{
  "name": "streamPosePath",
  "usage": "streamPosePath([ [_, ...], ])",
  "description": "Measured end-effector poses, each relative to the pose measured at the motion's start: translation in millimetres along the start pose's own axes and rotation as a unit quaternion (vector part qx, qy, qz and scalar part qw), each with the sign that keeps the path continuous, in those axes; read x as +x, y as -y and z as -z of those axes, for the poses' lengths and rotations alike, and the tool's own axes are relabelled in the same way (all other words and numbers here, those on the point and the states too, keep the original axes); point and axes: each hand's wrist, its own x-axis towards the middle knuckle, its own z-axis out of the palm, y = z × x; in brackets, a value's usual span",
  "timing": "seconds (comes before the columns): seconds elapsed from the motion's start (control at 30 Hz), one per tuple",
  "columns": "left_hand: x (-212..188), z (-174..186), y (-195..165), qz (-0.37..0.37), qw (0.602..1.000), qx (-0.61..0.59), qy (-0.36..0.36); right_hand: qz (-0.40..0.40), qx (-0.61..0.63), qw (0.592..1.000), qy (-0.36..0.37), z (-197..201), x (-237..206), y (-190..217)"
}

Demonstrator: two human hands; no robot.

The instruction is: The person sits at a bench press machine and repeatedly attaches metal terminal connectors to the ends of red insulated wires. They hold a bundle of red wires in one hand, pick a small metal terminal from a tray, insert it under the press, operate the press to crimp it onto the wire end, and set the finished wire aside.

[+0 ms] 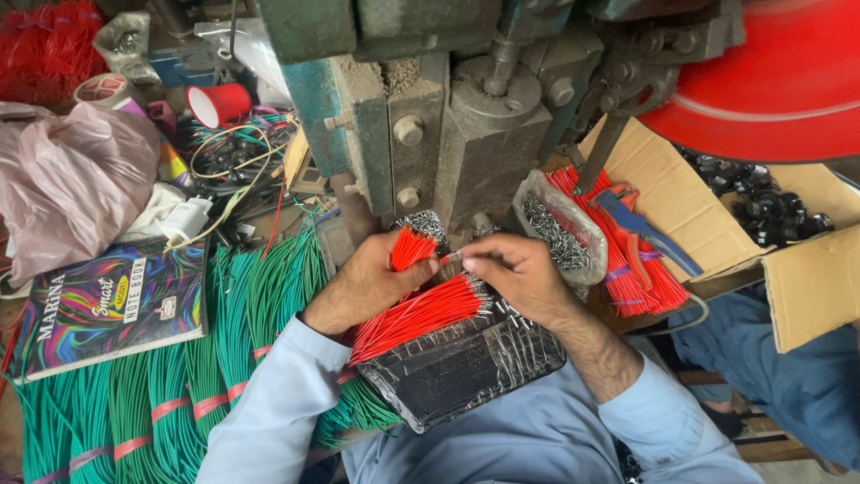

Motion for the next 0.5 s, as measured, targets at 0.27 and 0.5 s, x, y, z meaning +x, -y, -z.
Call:
streamPosePath([
  [0.27,-1,-7,3,-0.016,0.997,0.078,0.008,-0.044,-0.199,0.979,0.023,45,-30,33],
  [0.5,1,-4,12,-0.016,1.0,-0.016,0.005,0.012,-0.307,0.948,0.078,45,-36,42],
])
